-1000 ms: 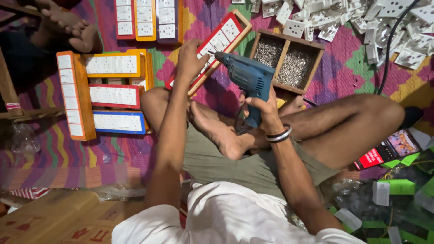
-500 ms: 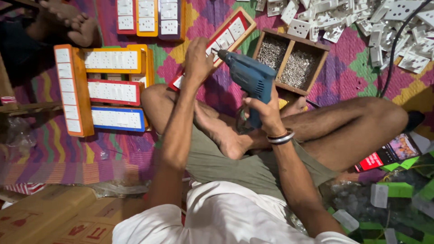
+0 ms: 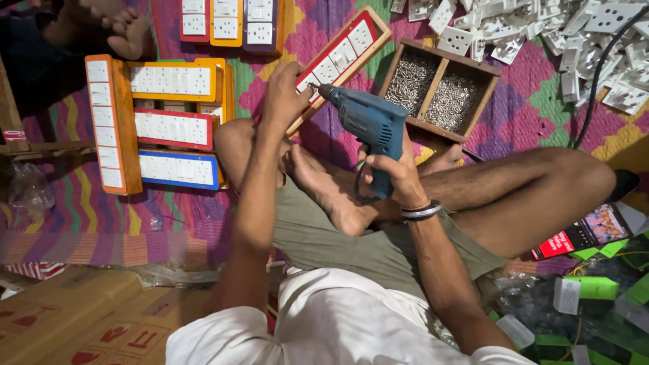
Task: The person sits on the floor and uses a power drill to fasten white electrical socket modules into long wooden strips. They handle multiple strips of different colors, drilling screws into each socket position sequentially.
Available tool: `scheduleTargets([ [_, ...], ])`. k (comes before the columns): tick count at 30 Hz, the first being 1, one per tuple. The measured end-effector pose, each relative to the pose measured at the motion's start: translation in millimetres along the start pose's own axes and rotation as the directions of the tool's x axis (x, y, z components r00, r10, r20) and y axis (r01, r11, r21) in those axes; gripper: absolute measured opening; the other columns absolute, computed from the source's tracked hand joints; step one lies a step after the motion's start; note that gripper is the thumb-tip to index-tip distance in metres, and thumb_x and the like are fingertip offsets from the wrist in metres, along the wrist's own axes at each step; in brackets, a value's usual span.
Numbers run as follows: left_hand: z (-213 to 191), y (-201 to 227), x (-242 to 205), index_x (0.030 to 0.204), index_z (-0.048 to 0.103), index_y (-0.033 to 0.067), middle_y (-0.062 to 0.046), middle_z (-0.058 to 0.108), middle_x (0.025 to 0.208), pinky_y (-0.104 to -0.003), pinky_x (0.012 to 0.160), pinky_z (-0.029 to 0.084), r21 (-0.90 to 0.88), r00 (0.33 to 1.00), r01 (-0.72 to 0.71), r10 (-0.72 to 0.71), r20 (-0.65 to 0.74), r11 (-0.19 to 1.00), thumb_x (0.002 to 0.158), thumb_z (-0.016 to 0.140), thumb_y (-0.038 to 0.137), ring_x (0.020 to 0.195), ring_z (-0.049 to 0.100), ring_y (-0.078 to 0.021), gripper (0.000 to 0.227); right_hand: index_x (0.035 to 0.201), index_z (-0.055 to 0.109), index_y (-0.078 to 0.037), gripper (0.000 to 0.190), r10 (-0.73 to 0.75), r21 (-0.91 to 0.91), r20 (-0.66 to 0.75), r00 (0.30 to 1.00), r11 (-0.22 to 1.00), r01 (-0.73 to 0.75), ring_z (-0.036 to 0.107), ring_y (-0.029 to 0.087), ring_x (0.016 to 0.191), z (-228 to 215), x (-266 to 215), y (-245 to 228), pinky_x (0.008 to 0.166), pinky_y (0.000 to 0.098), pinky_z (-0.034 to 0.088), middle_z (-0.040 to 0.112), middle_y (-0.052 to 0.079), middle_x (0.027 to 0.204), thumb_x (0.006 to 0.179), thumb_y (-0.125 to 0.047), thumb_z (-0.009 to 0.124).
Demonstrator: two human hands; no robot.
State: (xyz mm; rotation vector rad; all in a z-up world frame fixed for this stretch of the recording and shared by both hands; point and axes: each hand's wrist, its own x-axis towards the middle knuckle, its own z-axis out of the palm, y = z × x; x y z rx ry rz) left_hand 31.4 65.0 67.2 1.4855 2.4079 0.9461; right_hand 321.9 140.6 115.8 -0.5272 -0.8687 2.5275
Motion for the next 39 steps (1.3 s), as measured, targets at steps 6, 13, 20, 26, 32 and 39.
scheduleTargets([
  [6, 7.2, -9.8, -2.2, 0.095, 0.067, -0.0001, -0.019, 0.067, 0.097, -0.048, 0.082, 0.052, -0.020, 0.999, 0.032, -0.033, -0.041, 0.999, 0.074, 0.081, 0.005, 0.094, 0.066, -0.0408, 0.026, 0.149, 0.033, -0.007, 0.076, -0.022, -0.014, -0.015, 1.000, 1.000, 0.022, 0.065, 0.020, 0.084, 2.5, 4.6, 3.2, 0.057, 0.0309, 0.059, 0.060, 0.018, 0.111, 0.080, 0.005, 0.063],
  [13, 17.3, -13.3, -2.4, 0.100, 0.066, -0.0008, -0.020, 0.065, 0.099, -0.048, 0.083, 0.052, 0.044, 0.998, 0.050, -0.048, -0.047, 0.998, 0.075, 0.080, 0.003, 0.094, 0.064, -0.0416, 0.028, 0.149, 0.034, -0.006, 0.074, 0.001, -0.077, -0.022, 1.000, 0.997, -0.003, 0.062, 0.019, 0.061, 4.8, 7.0, 2.1, 0.053, 0.0302, 0.057, 0.064, 0.016, 0.097, 0.082, 0.004, 0.064],
  [20, -0.6, -12.1, -5.6, 0.113, 0.064, -0.0009, -0.021, 0.063, 0.106, -0.048, 0.090, 0.052, 0.010, 0.999, -0.034, 0.034, 0.040, 0.999, 0.078, 0.080, 0.005, 0.103, 0.063, -0.0426, 0.039, 0.152, 0.030, -0.009, 0.078, -0.019, -0.158, -0.025, 0.999, 0.987, 0.015, 0.062, 0.019, 0.059, 15.6, 4.8, 1.9, 0.052, 0.0304, 0.055, 0.065, 0.014, 0.094, 0.084, 0.005, 0.065],
  [26, -30.1, -10.3, -21.0, 0.120, 0.068, 0.0016, -0.023, 0.062, 0.106, -0.049, 0.090, 0.050, 0.032, 0.993, -0.075, 0.072, 0.090, 0.997, 0.073, 0.081, 0.004, 0.103, 0.060, -0.0440, 0.049, 0.154, 0.027, -0.009, 0.082, 0.012, -0.113, 0.045, 0.999, 0.994, -0.007, 0.063, 0.019, 0.062, 17.6, -1.1, -1.3, 0.054, 0.0302, 0.055, 0.065, 0.016, 0.095, 0.082, 0.006, 0.063],
  [32, -19.0, -17.7, -25.7, 0.099, 0.064, 0.0011, -0.020, 0.065, 0.101, -0.049, 0.087, 0.051, 0.025, 0.995, 0.087, -0.088, 0.047, 0.996, 0.075, 0.081, 0.007, 0.101, 0.062, -0.0419, 0.030, 0.155, 0.026, -0.009, 0.083, 0.045, -0.145, 0.063, 0.997, 0.989, -0.035, 0.063, 0.020, 0.064, 21.5, -1.8, 1.6, 0.055, 0.0308, 0.055, 0.065, 0.017, 0.093, 0.082, 0.004, 0.064],
  [39, -9.2, -29.1, -30.2, 0.097, 0.065, 0.0008, -0.020, 0.066, 0.098, -0.049, 0.087, 0.050, 0.032, 0.997, 0.070, -0.069, -0.016, 0.997, 0.075, 0.080, 0.003, 0.100, 0.062, -0.0427, 0.027, 0.155, 0.026, -0.009, 0.083, 0.055, -0.122, 0.067, 0.996, 0.991, -0.046, 0.063, 0.019, 0.066, 22.4, 1.2, 1.5, 0.056, 0.0303, 0.054, 0.065, 0.017, 0.094, 0.083, 0.004, 0.063],
])
